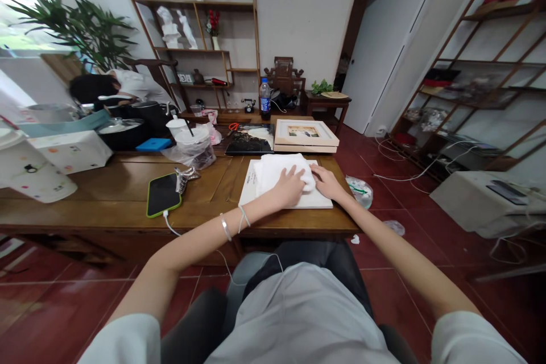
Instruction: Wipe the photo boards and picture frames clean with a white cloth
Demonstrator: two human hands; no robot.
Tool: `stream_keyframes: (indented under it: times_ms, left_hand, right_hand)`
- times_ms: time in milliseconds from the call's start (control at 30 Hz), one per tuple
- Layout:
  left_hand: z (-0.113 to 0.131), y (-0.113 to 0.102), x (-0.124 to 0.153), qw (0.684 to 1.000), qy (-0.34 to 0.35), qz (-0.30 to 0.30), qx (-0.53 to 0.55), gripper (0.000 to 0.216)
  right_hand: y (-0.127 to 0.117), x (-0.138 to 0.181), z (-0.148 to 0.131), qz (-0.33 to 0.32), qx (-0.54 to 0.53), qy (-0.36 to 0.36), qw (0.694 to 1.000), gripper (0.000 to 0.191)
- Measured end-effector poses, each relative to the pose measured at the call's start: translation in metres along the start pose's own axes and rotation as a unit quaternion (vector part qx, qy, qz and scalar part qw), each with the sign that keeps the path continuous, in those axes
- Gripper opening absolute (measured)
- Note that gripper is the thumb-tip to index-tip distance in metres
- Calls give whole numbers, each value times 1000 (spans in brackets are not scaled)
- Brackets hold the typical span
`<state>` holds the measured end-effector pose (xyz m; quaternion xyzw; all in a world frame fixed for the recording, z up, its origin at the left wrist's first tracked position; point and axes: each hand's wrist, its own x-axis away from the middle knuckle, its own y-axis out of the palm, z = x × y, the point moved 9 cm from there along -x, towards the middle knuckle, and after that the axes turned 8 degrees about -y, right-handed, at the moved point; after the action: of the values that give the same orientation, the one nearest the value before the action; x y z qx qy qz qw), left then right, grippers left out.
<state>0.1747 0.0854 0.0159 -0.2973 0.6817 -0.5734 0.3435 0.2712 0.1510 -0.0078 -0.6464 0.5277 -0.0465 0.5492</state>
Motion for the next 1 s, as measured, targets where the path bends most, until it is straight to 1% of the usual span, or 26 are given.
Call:
stream_keyframes:
  times_ms: [67, 167, 233, 333, 400, 467, 533, 600, 633, 700, 800, 833, 900, 1000]
  left_hand:
    - [20, -4, 19, 1000, 17, -1, -23, 33]
    - [50, -11, 54, 997, 57, 3, -44, 31]
    - [63, -16, 76, 996, 82, -3, -42, 28]
    - [65, -22, 96, 994, 99, -13, -35, 26]
    - [55, -26, 96, 995, 97, -5, -30, 26]
    - [41, -27, 86, 996, 88, 7, -23, 27]
    - [23, -25, 67, 997, 77, 7, -14, 27]
    - [2, -19, 42, 998, 68, -5, 4, 26]
    - [-8, -14, 28, 997, 67, -22, 19, 26]
    - [-31, -8, -1, 996, 43, -50, 63, 28]
    - [-57, -6, -39, 988, 15, -68, 137, 41]
    - [-61, -7, -50, 985, 9, -67, 157, 43]
    - [-62, -10, -66, 981, 0, -62, 185, 43]
    - [-50, -12, -82, 979, -8, -62, 195, 42]
  right_hand:
    - [0, 0, 1, 0, 0, 2, 1000, 44]
    - [0, 1, 3, 3, 0, 12, 1000, 41]
    - [0, 1, 3, 5, 4, 15, 1000, 38]
    - [1, 1, 3, 5, 13, 14, 1000, 38]
    - [2, 1, 3, 3, 18, 13, 1000, 38]
    - [2, 1, 3, 3, 21, 11, 1000, 38]
    - [1, 1, 3, 6, 20, 10, 1000, 37]
    - [1, 1, 4, 9, 16, 11, 1000, 36]
    - [1, 1, 3, 10, 13, 11, 1000, 36]
    - [0, 1, 2, 13, 8, 11, 1000, 35]
    - [0, 1, 1, 11, 2, 10, 1000, 36]
    - [0, 1, 0, 11, 3, 11, 1000, 36]
    - [-1, 1, -1, 8, 6, 10, 1000, 36]
    - [-2, 0, -6, 2, 13, -4, 1000, 36]
